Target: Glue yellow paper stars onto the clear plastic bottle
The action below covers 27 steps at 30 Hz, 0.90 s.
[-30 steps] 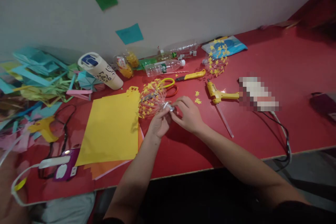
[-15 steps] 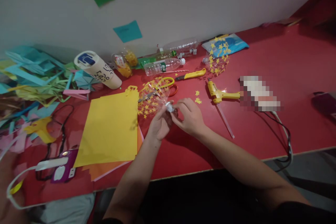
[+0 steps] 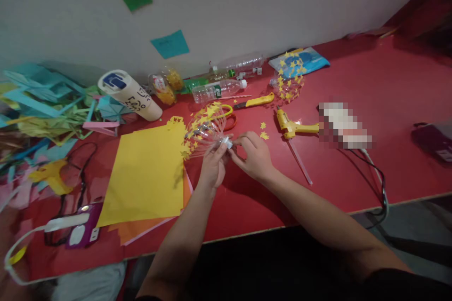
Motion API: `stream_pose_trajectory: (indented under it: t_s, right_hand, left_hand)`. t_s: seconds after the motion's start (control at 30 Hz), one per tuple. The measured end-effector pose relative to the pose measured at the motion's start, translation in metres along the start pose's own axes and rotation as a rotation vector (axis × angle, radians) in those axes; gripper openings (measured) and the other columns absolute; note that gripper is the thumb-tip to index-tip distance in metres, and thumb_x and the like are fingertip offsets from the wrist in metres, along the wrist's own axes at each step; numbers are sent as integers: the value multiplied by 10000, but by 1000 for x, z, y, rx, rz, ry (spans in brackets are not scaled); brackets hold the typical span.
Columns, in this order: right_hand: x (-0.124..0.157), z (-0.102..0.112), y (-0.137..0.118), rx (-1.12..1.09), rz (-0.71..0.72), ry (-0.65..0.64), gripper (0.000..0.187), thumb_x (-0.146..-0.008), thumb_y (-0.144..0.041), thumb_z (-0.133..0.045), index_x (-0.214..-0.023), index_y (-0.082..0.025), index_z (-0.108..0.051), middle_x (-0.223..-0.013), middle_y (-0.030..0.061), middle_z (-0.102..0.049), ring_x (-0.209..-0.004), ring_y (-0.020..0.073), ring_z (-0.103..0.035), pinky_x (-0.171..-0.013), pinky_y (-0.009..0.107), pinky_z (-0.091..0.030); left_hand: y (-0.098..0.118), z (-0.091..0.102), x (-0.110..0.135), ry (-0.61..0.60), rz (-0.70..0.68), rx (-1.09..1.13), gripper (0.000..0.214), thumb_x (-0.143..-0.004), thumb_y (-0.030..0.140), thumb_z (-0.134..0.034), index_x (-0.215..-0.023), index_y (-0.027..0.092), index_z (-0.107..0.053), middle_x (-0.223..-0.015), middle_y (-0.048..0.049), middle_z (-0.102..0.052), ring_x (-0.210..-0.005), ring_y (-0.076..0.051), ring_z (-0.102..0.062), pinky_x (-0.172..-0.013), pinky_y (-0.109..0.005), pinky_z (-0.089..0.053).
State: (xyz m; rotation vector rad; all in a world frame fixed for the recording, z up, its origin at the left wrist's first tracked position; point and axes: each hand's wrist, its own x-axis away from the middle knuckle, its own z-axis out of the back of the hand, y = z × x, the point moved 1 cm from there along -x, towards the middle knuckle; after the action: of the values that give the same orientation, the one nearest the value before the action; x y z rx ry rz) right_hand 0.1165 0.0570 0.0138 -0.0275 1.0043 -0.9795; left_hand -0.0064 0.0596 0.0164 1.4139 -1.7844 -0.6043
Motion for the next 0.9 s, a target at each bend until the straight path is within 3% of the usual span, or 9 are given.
stream_pose_trajectory:
  t_s: [0.17, 0.4, 0.9]
  right_hand:
    - [0, -2, 1, -1, 36, 59, 136, -899, -227, -511, -766, -210, -530, -728, 46, -595, -705, 178, -525, -616, 284, -436]
    - [1, -6, 4, 109, 41, 15, 133, -885, -203, -485, -768, -203, -548, -741, 53, -589, -707, 179, -510, -622, 285, -404]
    - [2, -12, 6, 179, 13, -163, 191, -913, -236, -443, -819, -178, -599, -799, 83, -609, -750, 208, -514, -664, 308, -398]
  left_hand:
    - [-3, -1, 1, 37, -75, 9, 324, -555, 258, -880, -828, 160, -736, -810, -12, -734, -802, -133, -676, -747, -214, -503]
    - [-5, 3, -2, 55, -52, 49, 205, -633, 258, -821, -754, 152, -695, -733, 11, -705, -678, -98, -643, -701, -211, -497]
    - [-4, 6, -8, 118, -126, -2, 348, -442, 126, -891, -747, 165, -728, -756, 9, -733, -731, -99, -663, -722, -194, -490]
